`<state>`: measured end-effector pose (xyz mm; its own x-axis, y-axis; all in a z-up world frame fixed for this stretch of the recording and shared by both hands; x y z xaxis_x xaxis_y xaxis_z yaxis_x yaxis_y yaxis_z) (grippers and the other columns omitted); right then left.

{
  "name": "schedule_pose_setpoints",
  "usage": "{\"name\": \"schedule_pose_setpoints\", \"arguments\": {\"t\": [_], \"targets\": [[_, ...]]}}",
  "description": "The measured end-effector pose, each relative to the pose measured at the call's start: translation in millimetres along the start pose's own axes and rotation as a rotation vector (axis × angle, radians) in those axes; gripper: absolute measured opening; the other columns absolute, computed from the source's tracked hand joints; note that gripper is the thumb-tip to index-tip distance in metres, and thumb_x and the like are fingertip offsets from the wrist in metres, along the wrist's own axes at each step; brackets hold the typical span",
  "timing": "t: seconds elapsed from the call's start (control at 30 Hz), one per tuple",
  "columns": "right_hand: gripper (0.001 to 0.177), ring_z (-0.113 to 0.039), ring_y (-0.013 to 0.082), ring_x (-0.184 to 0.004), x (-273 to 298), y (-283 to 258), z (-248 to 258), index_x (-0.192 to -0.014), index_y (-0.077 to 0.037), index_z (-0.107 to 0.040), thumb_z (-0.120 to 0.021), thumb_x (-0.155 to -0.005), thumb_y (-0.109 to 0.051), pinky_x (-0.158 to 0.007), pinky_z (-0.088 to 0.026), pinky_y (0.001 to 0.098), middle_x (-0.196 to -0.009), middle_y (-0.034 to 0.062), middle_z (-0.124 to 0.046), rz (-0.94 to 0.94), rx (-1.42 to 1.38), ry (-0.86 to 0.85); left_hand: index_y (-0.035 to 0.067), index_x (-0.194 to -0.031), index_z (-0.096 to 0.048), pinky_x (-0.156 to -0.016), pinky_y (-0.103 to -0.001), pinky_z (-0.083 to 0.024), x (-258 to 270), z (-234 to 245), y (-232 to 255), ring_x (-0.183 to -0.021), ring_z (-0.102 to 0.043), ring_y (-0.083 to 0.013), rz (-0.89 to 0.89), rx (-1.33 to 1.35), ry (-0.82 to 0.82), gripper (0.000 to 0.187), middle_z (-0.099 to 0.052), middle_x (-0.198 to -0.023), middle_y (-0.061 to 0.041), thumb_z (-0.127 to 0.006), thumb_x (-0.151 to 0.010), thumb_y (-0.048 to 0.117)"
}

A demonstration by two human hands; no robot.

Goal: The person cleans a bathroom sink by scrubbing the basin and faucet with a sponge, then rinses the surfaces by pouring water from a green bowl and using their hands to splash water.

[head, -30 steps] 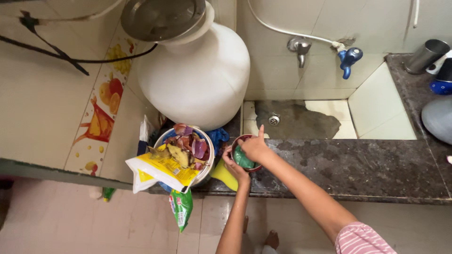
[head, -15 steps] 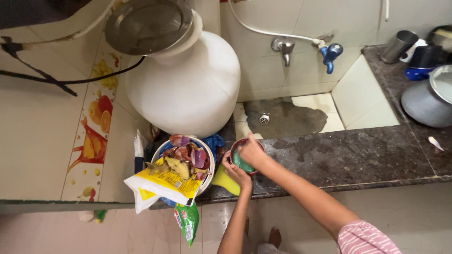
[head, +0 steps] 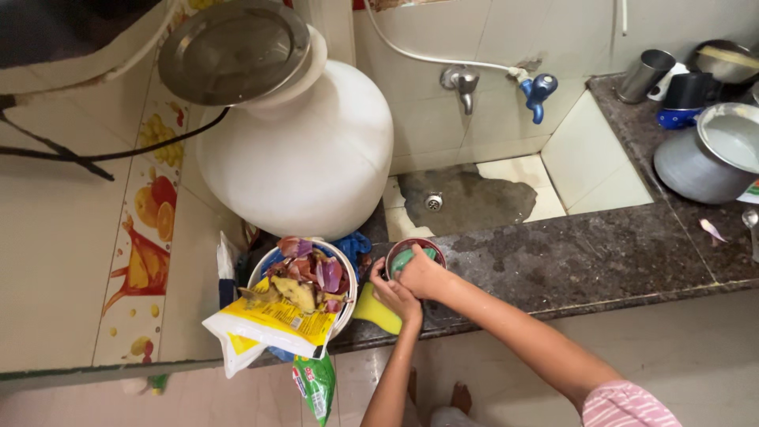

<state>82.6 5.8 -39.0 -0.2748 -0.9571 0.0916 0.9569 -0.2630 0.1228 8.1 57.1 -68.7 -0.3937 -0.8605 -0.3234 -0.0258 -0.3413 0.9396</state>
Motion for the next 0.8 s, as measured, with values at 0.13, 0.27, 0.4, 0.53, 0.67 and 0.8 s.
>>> {"name": "schedule_pose_setpoints", "arguments": {"t": [0.13,0.27,0.4,0.53,0.67,0.8], "targets": [[0.033,-0.069,0.0318,-0.078,50,29,29,-0.089,-0.009,-0.070,-0.061,-0.103,-0.037,-0.074,-0.052,0.0458,-0.078,0.0101,-0.070,-0.352,-0.556,0.243,0.000,-0.131,-0.050,-0.111,-0.047,-0.035,-3,5,2,-0.129,-0.055,-0.0384,-0.012,0.139,-0.044,0.080,-0.060,-0.136,-0.021,-0.023,-0.105,0.070],[0.025,-0.061,0.0154,-0.082,103,10,7,-0.096,-0.009,-0.066,-0.056,-0.106,-0.030,-0.076,-0.052,0.0358,-0.090,0.0039,-0.064,-0.559,-1.752,0.568,-0.003,-0.129,-0.047,-0.116,-0.052,-0.027,1,17,34,-0.138,-0.042,-0.0433,-0.189,0.111,-0.099,0.072,-0.045,-0.147,-0.028,-0.040,-0.107,0.064],[0.021,-0.058,0.0143,-0.074,139,-27,-6,-0.096,-0.013,-0.060,-0.054,-0.104,-0.031,-0.072,-0.053,0.0360,-0.081,0.0001,-0.061,-0.594,-2.480,0.816,0.003,-0.118,-0.055,-0.118,-0.052,-0.026,14,22,81,-0.139,-0.042,-0.0416,-0.429,0.093,-0.282,0.060,-0.049,-0.144,-0.025,-0.043,-0.104,0.061],[0.026,-0.049,0.0110,-0.058,164,-54,-21,-0.097,-0.014,-0.062,-0.052,-0.104,-0.037,-0.063,-0.048,0.0305,-0.071,-0.0013,-0.055,-0.678,-2.682,1.007,0.006,-0.114,-0.059,-0.106,-0.046,-0.037,31,25,106,-0.120,-0.060,-0.0305,-0.375,0.396,-0.741,0.051,-0.068,-0.123,-0.011,-0.048,-0.099,0.054],[0.035,-0.051,0.0079,-0.059,185,-68,-35,-0.103,-0.014,-0.065,-0.053,-0.108,-0.047,-0.058,-0.043,0.0253,-0.079,-0.0015,-0.062,-0.850,-2.668,1.063,0.006,-0.110,-0.063,-0.103,-0.046,-0.044,46,27,120,-0.112,-0.063,-0.0342,-0.394,0.353,-0.972,0.033,-0.069,-0.114,-0.013,-0.064,-0.096,0.035],[0.043,-0.061,0.0147,-0.072,209,-93,-23,-0.105,-0.011,-0.064,-0.050,-0.101,-0.052,-0.071,-0.051,0.0323,-0.084,0.0026,-0.066,-1.073,-2.579,1.044,0.002,-0.109,-0.061,-0.092,-0.045,-0.045,54,46,135,-0.104,-0.060,-0.0373,-0.518,0.329,-1.030,0.037,-0.065,-0.110,-0.016,-0.071,-0.086,0.029]]}}
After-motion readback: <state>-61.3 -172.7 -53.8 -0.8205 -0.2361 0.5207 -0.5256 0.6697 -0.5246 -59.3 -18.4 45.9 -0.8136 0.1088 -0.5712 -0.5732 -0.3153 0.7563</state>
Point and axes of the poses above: each hand's wrist, its own x-axis away from the middle knuckle, its own z-axis out of the back of the hand, y = z × x, the point moved 5 cm from there along -x, towards the middle knuckle
